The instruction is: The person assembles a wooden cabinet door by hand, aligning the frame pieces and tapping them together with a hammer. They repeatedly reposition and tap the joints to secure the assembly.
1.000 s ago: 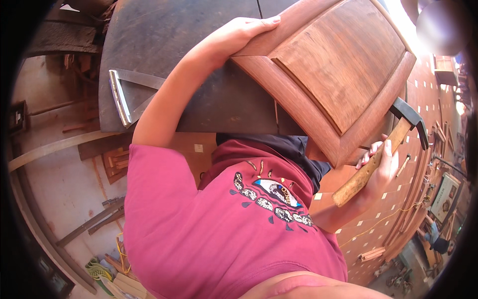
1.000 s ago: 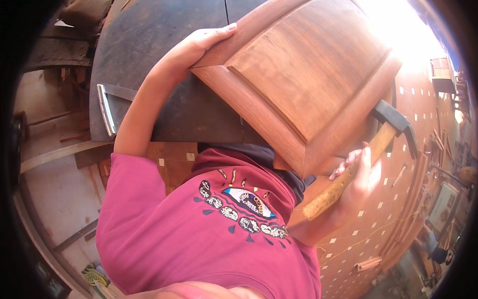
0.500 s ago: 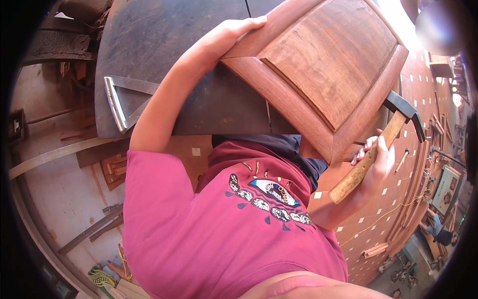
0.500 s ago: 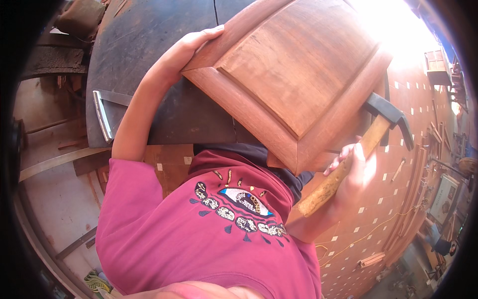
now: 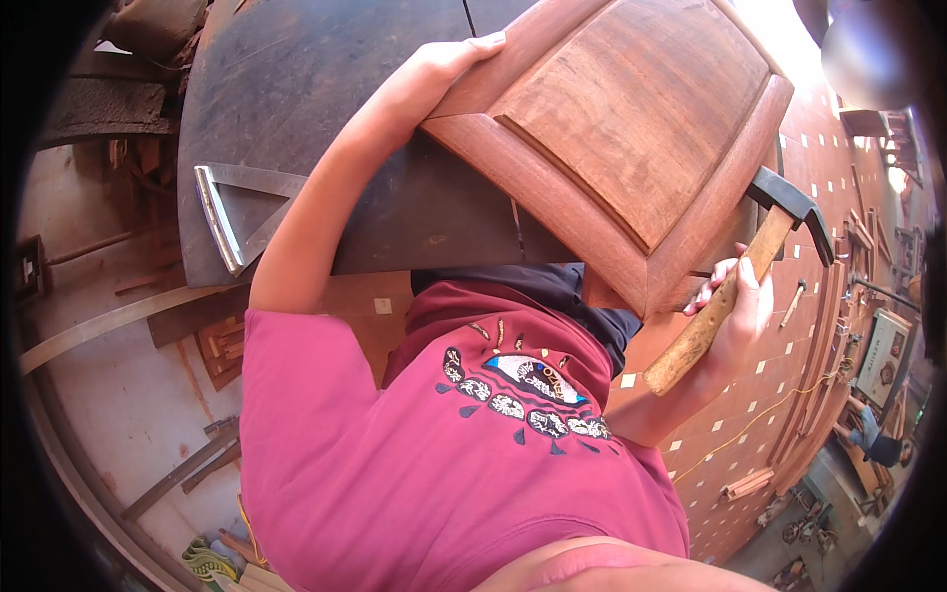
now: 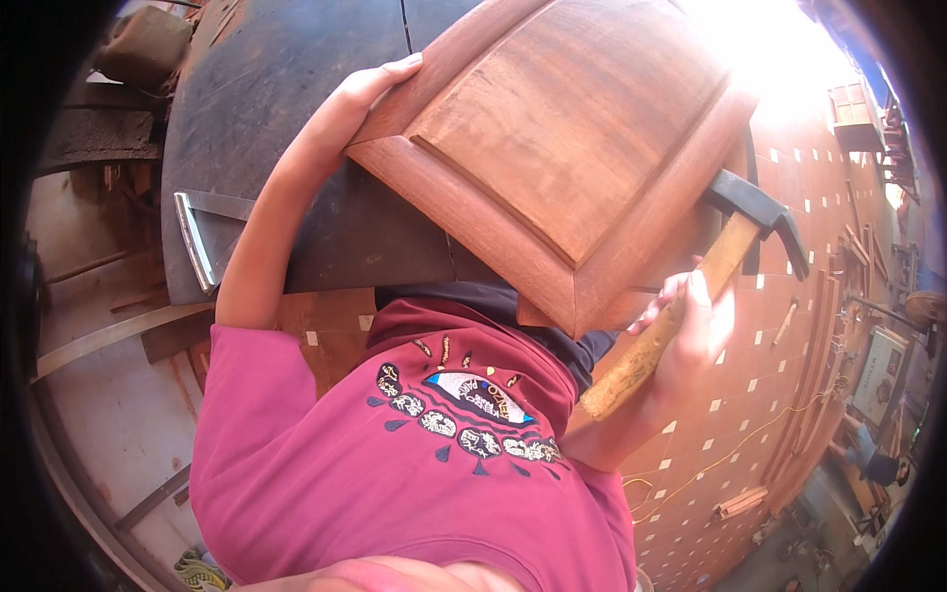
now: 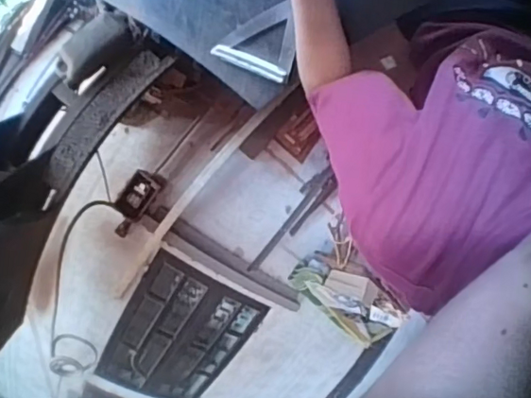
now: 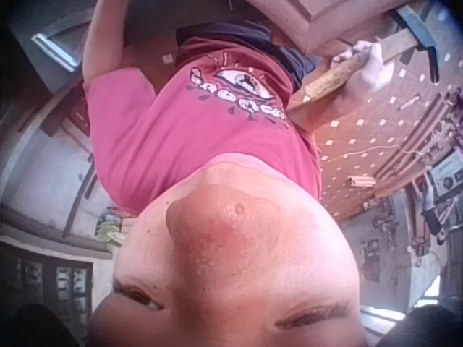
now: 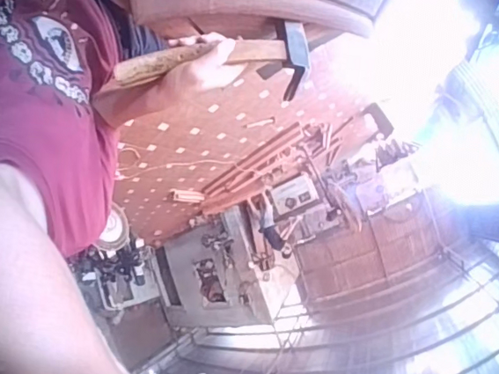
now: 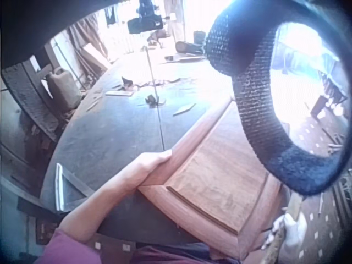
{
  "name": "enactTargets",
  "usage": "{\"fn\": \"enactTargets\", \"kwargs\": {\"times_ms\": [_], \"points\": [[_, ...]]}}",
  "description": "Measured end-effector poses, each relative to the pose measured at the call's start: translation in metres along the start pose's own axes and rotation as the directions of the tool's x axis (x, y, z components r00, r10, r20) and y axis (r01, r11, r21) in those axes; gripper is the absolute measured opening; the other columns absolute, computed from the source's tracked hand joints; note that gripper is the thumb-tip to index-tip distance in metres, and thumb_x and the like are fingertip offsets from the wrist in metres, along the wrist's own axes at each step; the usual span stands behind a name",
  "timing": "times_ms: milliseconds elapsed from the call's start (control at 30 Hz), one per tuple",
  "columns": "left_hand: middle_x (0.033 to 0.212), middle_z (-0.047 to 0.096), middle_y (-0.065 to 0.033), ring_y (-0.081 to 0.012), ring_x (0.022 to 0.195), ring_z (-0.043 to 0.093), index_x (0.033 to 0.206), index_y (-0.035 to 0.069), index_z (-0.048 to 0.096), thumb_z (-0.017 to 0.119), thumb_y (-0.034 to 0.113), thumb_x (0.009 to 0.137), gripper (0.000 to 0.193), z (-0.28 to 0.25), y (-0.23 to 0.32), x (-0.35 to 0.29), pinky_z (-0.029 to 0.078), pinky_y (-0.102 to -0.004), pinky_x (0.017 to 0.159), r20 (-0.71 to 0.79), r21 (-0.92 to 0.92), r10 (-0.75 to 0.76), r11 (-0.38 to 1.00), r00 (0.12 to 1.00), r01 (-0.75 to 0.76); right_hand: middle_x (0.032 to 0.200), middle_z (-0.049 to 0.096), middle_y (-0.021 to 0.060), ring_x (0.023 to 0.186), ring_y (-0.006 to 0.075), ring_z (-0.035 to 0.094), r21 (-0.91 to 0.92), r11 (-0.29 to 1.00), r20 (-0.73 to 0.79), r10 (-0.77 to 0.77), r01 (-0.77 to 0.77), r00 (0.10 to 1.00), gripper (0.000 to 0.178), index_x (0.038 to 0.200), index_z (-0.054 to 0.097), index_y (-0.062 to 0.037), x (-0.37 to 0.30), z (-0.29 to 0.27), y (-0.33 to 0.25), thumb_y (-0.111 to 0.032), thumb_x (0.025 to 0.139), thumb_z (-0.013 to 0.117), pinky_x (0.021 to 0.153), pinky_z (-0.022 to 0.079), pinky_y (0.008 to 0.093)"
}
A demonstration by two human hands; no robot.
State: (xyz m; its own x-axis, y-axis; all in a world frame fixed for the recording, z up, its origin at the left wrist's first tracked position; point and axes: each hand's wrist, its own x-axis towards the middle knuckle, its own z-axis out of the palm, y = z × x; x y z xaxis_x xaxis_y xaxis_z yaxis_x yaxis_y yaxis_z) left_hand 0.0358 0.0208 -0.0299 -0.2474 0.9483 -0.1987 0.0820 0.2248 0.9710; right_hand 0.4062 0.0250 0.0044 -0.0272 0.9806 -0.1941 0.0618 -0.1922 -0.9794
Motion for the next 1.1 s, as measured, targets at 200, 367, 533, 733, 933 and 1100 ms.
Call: {"fn": "enactTargets", "kwargs": {"times_ms": [200, 367, 533, 733, 933, 1100], "points": [[0.116, 0.07, -0.0047, -0.0102, 0.103, 0.063, 0.125, -0.004, 0.069, 0.058, 0.041, 0.103, 0.05, 0.0036, 0.0051, 0.0005, 0.047, -0.0253, 0.094, 0.018, -0.035, -0.047, 0.998, 0.999, 0.048, 0.08, 0.054, 0.0071, 0.057, 0.0119, 0.054, 0.051, 0.999, -0.024, 0.004, -0.003, 1.0, 0.042, 0.135, 0.041, 0.009, -0.0011, 0.0014, -0.0027, -0.019, 0.104, 0.049, 0.046, 0.05, 0.0273], [0.127, 0.069, -0.0065, -0.0123, 0.113, 0.062, 0.132, -0.003, 0.067, 0.061, 0.039, 0.101, 0.051, -0.0014, -0.0008, 0.0035, 0.044, -0.0259, 0.101, 0.005, -0.069, -0.037, 0.997, 0.999, 0.037, 0.079, 0.054, 0.0072, 0.056, 0.0122, 0.054, 0.05, 0.999, -0.03, 0.006, -0.005, 1.0, 0.044, 0.135, 0.042, 0.009, -0.0027, 0.0067, -0.0059, -0.02, 0.103, 0.052, 0.047, 0.051, 0.0275], [0.121, 0.068, -0.0055, -0.0104, 0.108, 0.063, 0.131, -0.003, 0.066, 0.059, 0.042, 0.102, 0.053, 0.0017, 0.004, -0.0003, 0.046, -0.0244, 0.096, -0.01, -0.068, -0.033, 0.997, 0.999, 0.033, 0.078, 0.055, 0.0075, 0.056, 0.0117, 0.054, 0.065, 0.998, -0.031, 0.007, -0.005, 1.0, 0.039, 0.129, 0.045, 0.0068, -0.0016, 0.0084, -0.0076, -0.02, 0.102, 0.052, 0.046, 0.051, 0.0269], [0.122, 0.07, -0.0058, -0.0119, 0.11, 0.062, 0.131, -0.002, 0.067, 0.059, 0.041, 0.102, 0.052, -0.0018, 0.0006, 0.0014, 0.045, -0.0258, 0.099, 0.006, -0.051, -0.03, 0.998, 1.0, 0.03, 0.078, 0.053, 0.0073, 0.056, 0.0116, 0.054, 0.067, 0.998, -0.032, -0.008, 0.01, 0.999, 0.039, 0.129, 0.046, 0.0071, -0.0027, 0.0079, -0.0059, -0.022, 0.103, 0.052, 0.046, 0.05, 0.0265], [0.12, 0.07, -0.0046, -0.012, 0.11, 0.062, 0.129, -0.001, 0.069, 0.059, 0.04, 0.101, 0.051, -0.0011, 0.0017, 0.0023, 0.044, -0.0264, 0.099, 0.0, -0.078, -0.069, 0.995, 0.998, 0.069, 0.079, 0.053, 0.0072, 0.056, 0.0117, 0.054, 0.073, 0.997, -0.032, 0.011, -0.009, 0.999, 0.041, 0.129, 0.045, 0.007, -0.0032, 0.0089, -0.0067, -0.024, 0.103, 0.052, 0.047, 0.051, 0.0267], [0.124, 0.069, -0.0048, -0.0127, 0.113, 0.061, 0.133, 0.0, 0.067, 0.059, 0.04, 0.101, 0.052, 0.0022, 0.0046, 0.0003, 0.043, -0.0261, 0.101, -0.034, -0.09, -0.06, 0.994, 0.998, 0.056, 0.08, 0.052, 0.0069, 0.057, 0.0113, 0.054, 0.062, 0.998, -0.048, 0.013, -0.01, 0.999, 0.042, 0.128, 0.046, 0.0059, -0.0041, 0.0092, -0.0058, -0.027, 0.103, 0.053, 0.047, 0.051, 0.0264]]}}
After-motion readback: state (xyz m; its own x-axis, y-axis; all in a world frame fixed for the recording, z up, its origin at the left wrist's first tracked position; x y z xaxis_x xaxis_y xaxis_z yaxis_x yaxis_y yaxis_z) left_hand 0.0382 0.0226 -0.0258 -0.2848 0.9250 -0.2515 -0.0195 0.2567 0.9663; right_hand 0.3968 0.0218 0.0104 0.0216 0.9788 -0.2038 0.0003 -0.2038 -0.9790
